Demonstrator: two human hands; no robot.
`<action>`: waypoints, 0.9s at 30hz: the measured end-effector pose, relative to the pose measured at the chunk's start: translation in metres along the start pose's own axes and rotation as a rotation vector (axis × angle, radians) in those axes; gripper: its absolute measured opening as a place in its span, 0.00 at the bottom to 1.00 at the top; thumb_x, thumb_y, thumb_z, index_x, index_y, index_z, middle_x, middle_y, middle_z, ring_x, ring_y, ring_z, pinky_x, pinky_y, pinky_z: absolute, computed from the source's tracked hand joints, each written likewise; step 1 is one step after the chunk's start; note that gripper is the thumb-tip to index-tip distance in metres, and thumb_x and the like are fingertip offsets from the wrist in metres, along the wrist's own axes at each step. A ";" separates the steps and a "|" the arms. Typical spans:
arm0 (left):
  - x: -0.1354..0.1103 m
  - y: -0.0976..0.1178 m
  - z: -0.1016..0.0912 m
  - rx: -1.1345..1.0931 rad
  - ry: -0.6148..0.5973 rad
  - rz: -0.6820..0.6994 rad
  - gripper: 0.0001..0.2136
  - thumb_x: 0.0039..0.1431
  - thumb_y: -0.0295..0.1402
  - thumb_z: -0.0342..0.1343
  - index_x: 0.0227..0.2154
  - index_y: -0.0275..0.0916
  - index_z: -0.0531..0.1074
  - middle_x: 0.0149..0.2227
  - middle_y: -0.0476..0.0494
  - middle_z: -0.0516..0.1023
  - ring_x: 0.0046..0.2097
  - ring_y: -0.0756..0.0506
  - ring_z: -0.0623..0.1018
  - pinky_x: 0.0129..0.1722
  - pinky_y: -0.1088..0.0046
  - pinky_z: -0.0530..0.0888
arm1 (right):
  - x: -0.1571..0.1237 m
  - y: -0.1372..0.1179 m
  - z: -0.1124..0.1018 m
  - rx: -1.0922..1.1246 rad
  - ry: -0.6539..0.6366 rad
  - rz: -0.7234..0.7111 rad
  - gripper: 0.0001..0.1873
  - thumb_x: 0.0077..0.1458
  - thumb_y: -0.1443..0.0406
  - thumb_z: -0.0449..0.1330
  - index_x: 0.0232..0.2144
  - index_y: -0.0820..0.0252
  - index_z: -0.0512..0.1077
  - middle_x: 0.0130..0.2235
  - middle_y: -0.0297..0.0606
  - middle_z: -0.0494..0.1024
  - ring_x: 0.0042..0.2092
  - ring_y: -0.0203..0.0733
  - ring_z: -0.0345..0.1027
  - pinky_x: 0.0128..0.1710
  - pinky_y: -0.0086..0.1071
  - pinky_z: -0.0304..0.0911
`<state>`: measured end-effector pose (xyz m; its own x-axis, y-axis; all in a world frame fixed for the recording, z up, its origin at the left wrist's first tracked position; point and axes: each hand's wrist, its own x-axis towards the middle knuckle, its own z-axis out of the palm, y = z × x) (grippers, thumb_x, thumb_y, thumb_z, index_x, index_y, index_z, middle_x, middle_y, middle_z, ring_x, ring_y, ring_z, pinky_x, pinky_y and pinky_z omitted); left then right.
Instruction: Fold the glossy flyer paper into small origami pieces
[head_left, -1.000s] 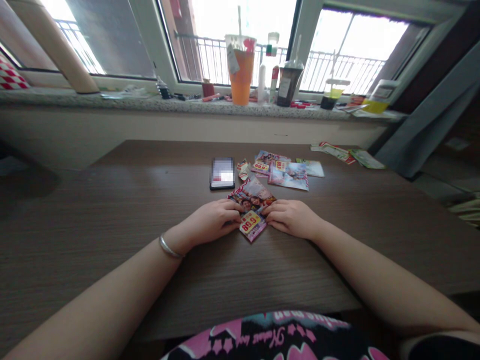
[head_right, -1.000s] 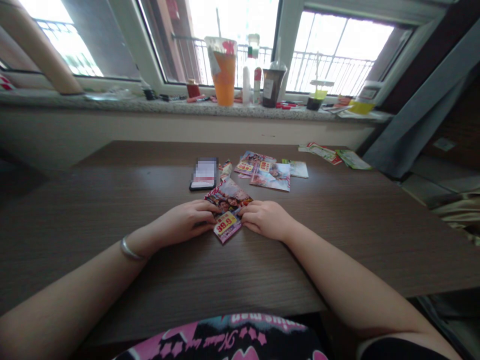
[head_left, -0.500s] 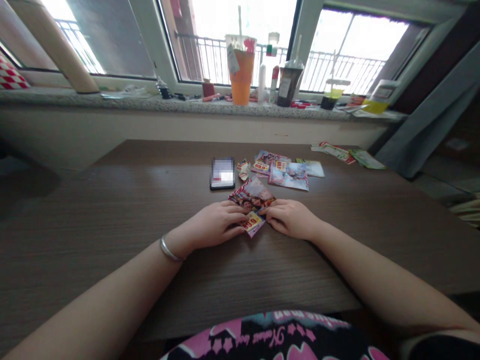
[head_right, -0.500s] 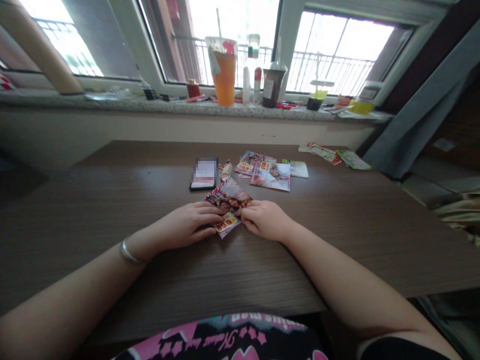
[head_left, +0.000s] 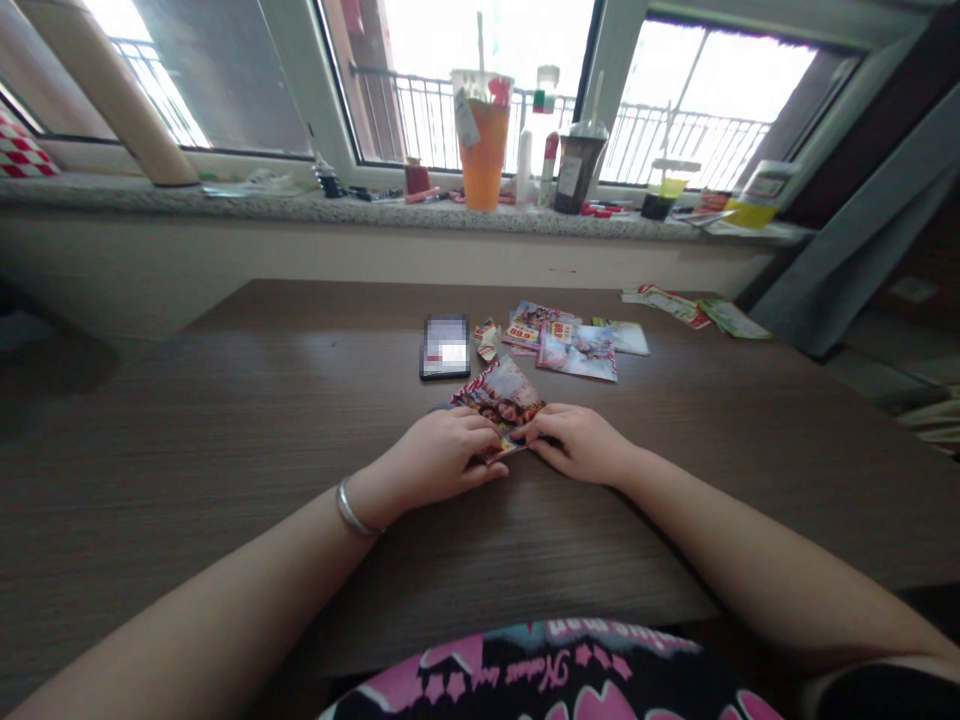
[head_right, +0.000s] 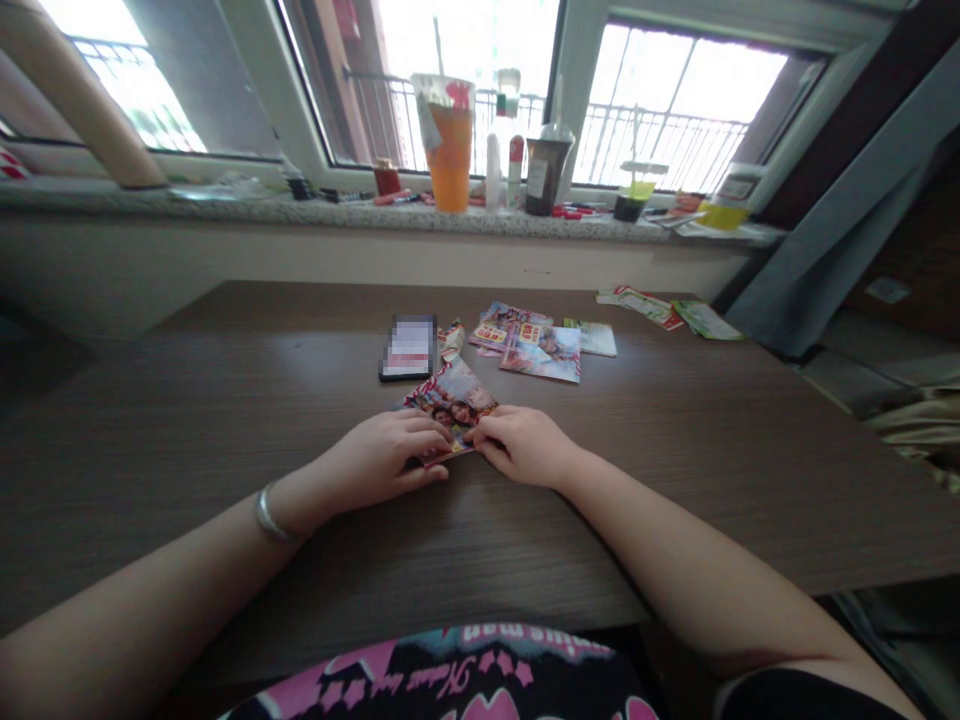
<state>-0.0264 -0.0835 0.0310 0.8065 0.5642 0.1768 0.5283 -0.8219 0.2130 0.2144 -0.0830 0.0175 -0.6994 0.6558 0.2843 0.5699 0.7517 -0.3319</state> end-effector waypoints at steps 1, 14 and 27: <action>0.000 0.002 -0.001 0.003 0.004 -0.013 0.12 0.64 0.41 0.52 0.40 0.40 0.75 0.40 0.43 0.79 0.44 0.43 0.76 0.46 0.66 0.72 | 0.001 -0.001 0.000 0.009 -0.003 0.007 0.09 0.60 0.67 0.54 0.39 0.58 0.75 0.38 0.40 0.80 0.41 0.41 0.72 0.42 0.33 0.67; 0.005 -0.011 0.009 -0.157 0.113 -0.217 0.13 0.65 0.35 0.49 0.26 0.37 0.73 0.30 0.45 0.77 0.35 0.46 0.74 0.38 0.71 0.68 | -0.001 0.007 0.007 0.056 0.029 0.070 0.08 0.59 0.66 0.56 0.39 0.58 0.74 0.36 0.39 0.79 0.39 0.39 0.73 0.39 0.30 0.65; 0.003 -0.020 0.016 -0.137 0.097 -0.313 0.16 0.63 0.38 0.50 0.22 0.38 0.71 0.32 0.44 0.73 0.35 0.46 0.72 0.36 0.71 0.69 | -0.006 0.013 0.011 -0.108 0.048 -0.015 0.08 0.59 0.65 0.57 0.40 0.54 0.76 0.40 0.36 0.81 0.42 0.40 0.73 0.43 0.32 0.65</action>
<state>-0.0305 -0.0664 0.0119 0.5787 0.7974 0.1711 0.7001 -0.5933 0.3973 0.2209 -0.0779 0.0015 -0.6877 0.6454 0.3324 0.6049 0.7626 -0.2293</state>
